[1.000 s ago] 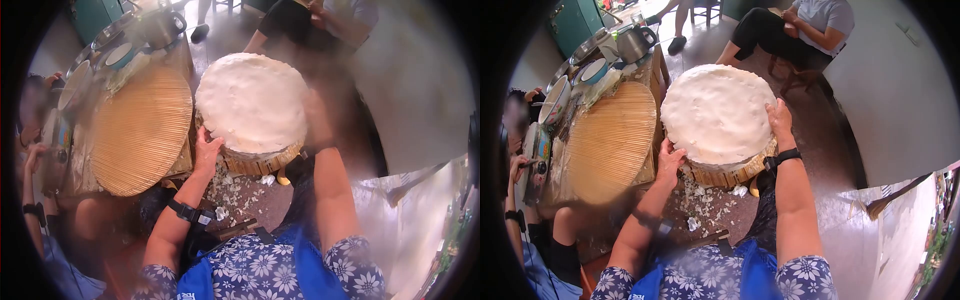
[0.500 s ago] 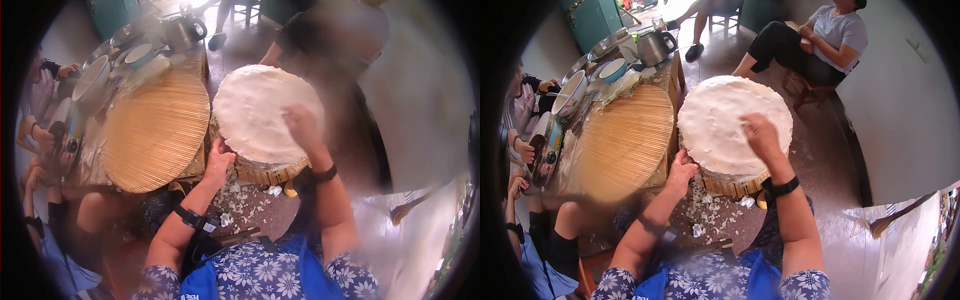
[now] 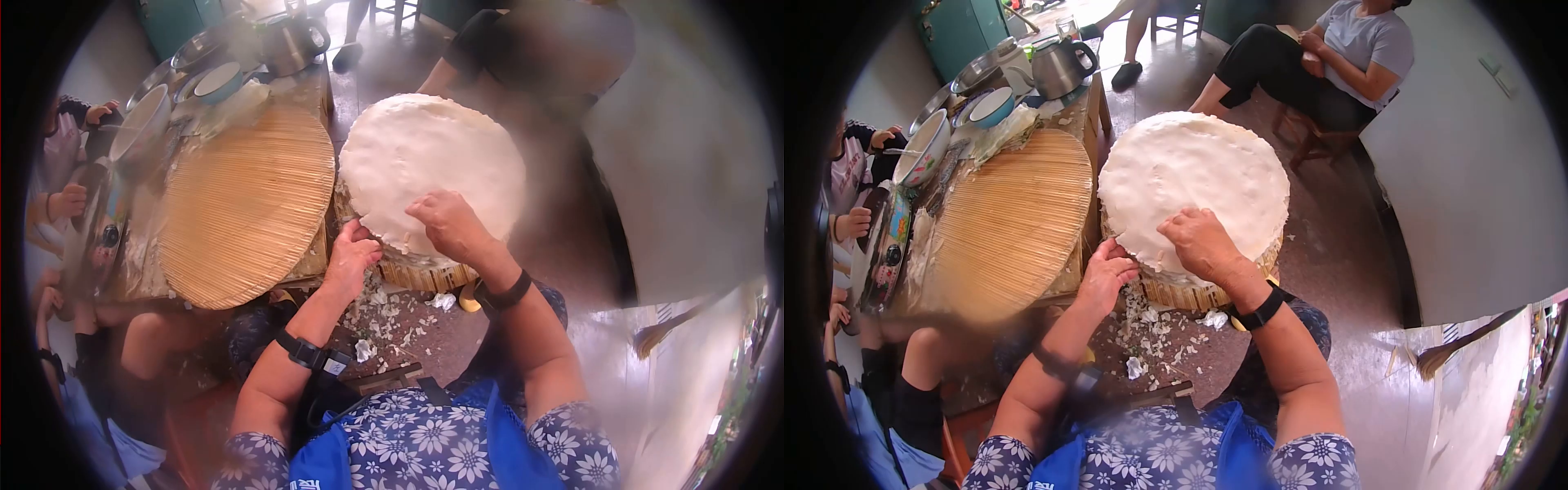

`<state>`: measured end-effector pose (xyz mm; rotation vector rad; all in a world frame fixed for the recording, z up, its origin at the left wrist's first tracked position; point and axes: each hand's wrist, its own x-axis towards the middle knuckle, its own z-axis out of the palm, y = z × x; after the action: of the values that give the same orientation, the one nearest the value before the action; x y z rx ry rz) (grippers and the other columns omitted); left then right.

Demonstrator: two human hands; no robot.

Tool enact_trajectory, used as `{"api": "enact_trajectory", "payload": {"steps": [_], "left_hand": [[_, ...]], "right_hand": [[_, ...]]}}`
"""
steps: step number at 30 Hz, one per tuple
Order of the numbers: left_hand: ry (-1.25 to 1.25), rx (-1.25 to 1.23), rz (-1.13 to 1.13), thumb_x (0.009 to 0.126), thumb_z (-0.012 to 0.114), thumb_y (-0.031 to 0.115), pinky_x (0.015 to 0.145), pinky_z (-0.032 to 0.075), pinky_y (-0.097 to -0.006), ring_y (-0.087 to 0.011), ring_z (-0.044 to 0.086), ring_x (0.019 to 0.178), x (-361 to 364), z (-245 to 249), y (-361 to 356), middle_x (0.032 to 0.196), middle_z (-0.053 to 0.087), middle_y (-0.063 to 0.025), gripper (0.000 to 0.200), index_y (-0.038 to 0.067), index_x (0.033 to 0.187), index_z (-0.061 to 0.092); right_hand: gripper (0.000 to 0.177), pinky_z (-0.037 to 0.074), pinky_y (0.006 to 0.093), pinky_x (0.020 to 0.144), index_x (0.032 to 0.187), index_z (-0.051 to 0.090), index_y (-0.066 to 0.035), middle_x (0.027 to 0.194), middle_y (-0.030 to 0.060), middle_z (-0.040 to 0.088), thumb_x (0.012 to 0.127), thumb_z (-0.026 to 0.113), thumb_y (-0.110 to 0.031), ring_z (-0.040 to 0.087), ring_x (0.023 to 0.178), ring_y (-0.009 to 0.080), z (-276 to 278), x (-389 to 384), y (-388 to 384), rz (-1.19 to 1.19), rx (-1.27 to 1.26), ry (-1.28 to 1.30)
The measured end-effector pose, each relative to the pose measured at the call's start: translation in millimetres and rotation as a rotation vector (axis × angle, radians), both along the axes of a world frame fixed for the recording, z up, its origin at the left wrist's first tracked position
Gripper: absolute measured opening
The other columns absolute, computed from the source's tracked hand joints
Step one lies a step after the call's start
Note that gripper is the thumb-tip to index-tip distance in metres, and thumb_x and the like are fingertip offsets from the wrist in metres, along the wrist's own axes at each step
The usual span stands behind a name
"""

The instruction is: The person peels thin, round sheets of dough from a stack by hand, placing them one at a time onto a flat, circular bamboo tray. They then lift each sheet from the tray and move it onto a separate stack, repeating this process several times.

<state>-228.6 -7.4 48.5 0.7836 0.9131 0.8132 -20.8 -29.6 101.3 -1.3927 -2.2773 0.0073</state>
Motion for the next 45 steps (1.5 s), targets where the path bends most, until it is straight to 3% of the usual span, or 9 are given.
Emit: {"api": "enact_trajectory", "payload": {"steps": [4,8,12,16,18,19,24,36,45], "left_hand": [[0.026,0.007,-0.008,0.079,0.053,-0.001,0.073,0.046,-0.0282,-0.0143,0.056,0.083,0.5,2.9,0.9,0.100,0.057,-0.0027,0.049,0.005,0.126,0.042],[0.073,0.023,0.027,0.079,0.054,0.002,0.069,0.045,-0.0259,-0.0120,0.055,0.079,4.3,11.4,-1.7,0.097,0.055,-0.0017,0.048,0.005,0.126,0.043],[0.137,0.096,0.026,0.082,0.058,0.016,0.077,0.044,-0.0302,-0.0165,0.054,0.095,-2.4,-17.1,8.3,0.116,0.052,-0.0071,0.060,0.004,0.135,0.034],[0.190,0.051,0.085,0.084,0.057,0.037,0.100,0.029,-0.0444,-0.0248,0.036,0.121,0.2,-21.9,5.5,0.133,0.037,-0.0114,0.073,0.006,0.141,0.025],[0.151,0.020,0.141,0.085,0.058,0.034,0.088,0.036,-0.0372,-0.0177,0.041,0.101,2.9,-23.6,3.9,0.115,0.045,-0.0037,0.062,0.010,0.137,0.032],[0.133,0.006,0.170,0.085,0.058,0.032,0.082,0.039,-0.0336,-0.0141,0.044,0.090,3.8,-23.5,3.2,0.107,0.049,0.0002,0.057,0.012,0.134,0.036],[0.133,0.026,0.170,0.087,0.055,0.036,0.099,0.028,-0.0442,-0.0276,0.033,0.124,6.0,-21.2,5.3,0.142,0.032,-0.0055,0.064,0.014,0.141,0.027],[0.234,0.066,0.482,0.090,0.048,0.027,0.093,0.042,-0.0454,-0.0282,0.048,0.114,56.2,-15.2,29.7,0.131,0.044,-0.0103,0.048,0.011,0.133,0.036],[0.180,0.146,0.313,0.089,0.042,0.006,0.090,0.047,-0.0459,-0.0283,0.052,0.110,53.8,-42.8,45.7,0.129,0.046,-0.0103,0.050,0.016,0.137,0.031]], "right_hand": [[0.010,0.041,0.0376,0.077,0.079,0.061,-0.012,0.085,0.0049,0.062,0.075,0.052,-0.010,0.055,0.093,0.0224,-0.6,-8.2,-26.0,0.095,-0.055,-0.244],[0.010,0.043,0.0393,0.074,0.079,0.061,-0.011,0.077,0.0088,0.062,0.074,0.054,-0.007,0.060,0.080,0.0275,17.1,-1.9,-47.5,0.158,-0.204,-0.028],[0.018,0.048,0.0361,0.075,0.093,0.062,-0.003,0.087,0.0139,0.065,0.077,0.055,-0.004,0.062,0.084,0.0299,30.6,53.0,-49.4,-0.300,0.002,0.437],[0.023,0.048,0.0319,0.080,0.103,0.062,-0.002,0.096,0.0160,0.066,0.084,0.057,-0.014,0.063,0.090,0.0266,33.0,124.5,-64.5,-0.746,0.143,0.712],[0.027,0.048,0.0326,0.081,0.105,0.062,-0.002,0.097,0.0167,0.066,0.085,0.058,-0.020,0.063,0.093,0.0271,2.0,152.8,-65.6,-1.001,0.185,0.586],[0.028,0.048,0.0334,0.082,0.106,0.061,-0.003,0.098,0.0174,0.065,0.085,0.058,-0.022,0.063,0.094,0.0282,-7.4,159.6,-64.6,-1.009,0.169,0.574],[0.029,0.046,0.0415,0.083,0.103,0.061,-0.004,0.100,0.0212,0.063,0.085,0.053,-0.024,0.058,0.097,0.0379,-23.3,176.5,-63.6,-1.043,-0.125,0.368],[0.024,0.049,0.0412,0.081,0.093,0.067,-0.003,0.100,0.0209,0.064,0.078,0.051,-0.013,0.061,0.096,0.0362,-34.7,155.0,-56.7,-0.881,-0.444,0.319],[0.026,0.049,0.0404,0.082,0.092,0.068,-0.001,0.101,0.0207,0.064,0.078,0.051,-0.014,0.062,0.097,0.0356,-32.2,146.3,-59.8,-0.818,-0.468,0.395]]}}
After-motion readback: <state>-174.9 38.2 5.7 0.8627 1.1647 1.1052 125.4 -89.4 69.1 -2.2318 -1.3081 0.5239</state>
